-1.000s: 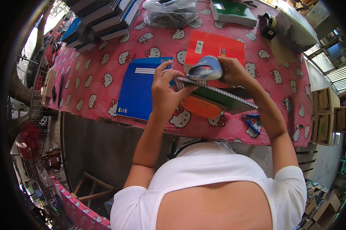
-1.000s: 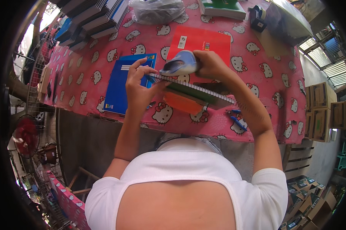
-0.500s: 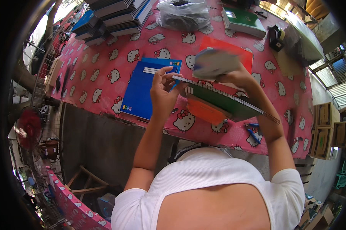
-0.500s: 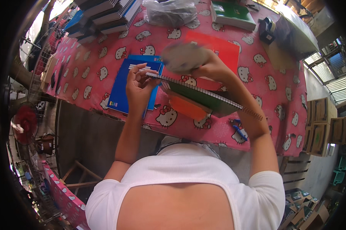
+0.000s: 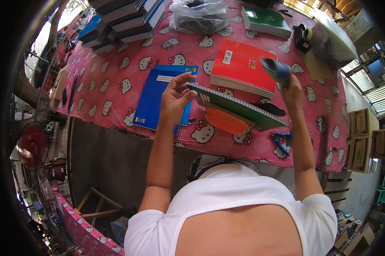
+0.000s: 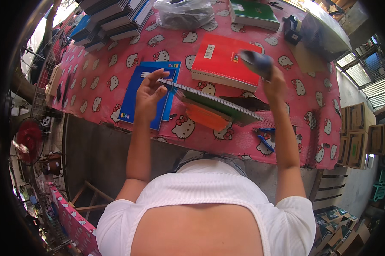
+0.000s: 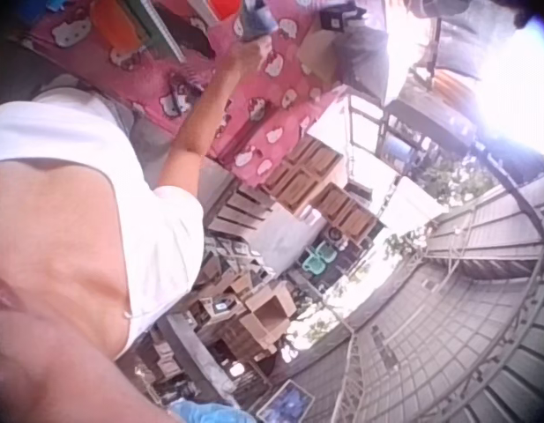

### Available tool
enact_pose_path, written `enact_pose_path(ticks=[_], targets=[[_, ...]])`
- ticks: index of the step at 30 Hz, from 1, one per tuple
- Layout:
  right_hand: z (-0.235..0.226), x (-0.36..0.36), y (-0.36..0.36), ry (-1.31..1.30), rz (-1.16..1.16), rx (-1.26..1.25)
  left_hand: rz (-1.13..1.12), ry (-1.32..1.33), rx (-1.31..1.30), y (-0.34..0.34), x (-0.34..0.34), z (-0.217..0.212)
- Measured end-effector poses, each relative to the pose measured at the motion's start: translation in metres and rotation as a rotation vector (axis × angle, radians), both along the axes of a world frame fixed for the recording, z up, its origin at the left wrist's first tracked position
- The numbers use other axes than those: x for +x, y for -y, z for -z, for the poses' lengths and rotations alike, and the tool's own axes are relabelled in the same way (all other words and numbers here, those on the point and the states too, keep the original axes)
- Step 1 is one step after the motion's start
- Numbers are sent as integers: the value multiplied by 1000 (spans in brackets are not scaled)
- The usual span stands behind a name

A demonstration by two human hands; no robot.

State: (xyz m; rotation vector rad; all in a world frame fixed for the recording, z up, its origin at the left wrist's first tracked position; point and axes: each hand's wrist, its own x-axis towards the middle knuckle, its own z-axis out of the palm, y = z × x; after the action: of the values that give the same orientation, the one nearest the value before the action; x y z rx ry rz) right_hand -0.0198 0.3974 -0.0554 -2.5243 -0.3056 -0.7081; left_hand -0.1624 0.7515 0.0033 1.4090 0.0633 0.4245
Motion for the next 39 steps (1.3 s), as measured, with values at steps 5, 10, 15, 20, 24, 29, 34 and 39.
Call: enact_pose_path(ticks=[5,10,15,20,24,29,34,39], targets=[[47,-59,104,-392,251,-343,211,256,200,17,29,-47],[26,-168,64,-325,-161,-234,-233,653,416,41,-61,-155],[50,-203,63,-314,-72,-311,131,486,856,81,-65,-70],[-61,-215,-2,-422,-387,355,2,272,706,116,-74,-18],[-100,-223,-31,-298,-517,225,104,293,566,113,-75,-8],[-96,-227,-31,-406,-534,271,78,351,567,113,-74,0],[-105,-225,-35,-220,-454,206,55,385,600,111,-74,-2],[-90,-220,-32,-652,-546,543,73,407,635,107,-75,-3]])
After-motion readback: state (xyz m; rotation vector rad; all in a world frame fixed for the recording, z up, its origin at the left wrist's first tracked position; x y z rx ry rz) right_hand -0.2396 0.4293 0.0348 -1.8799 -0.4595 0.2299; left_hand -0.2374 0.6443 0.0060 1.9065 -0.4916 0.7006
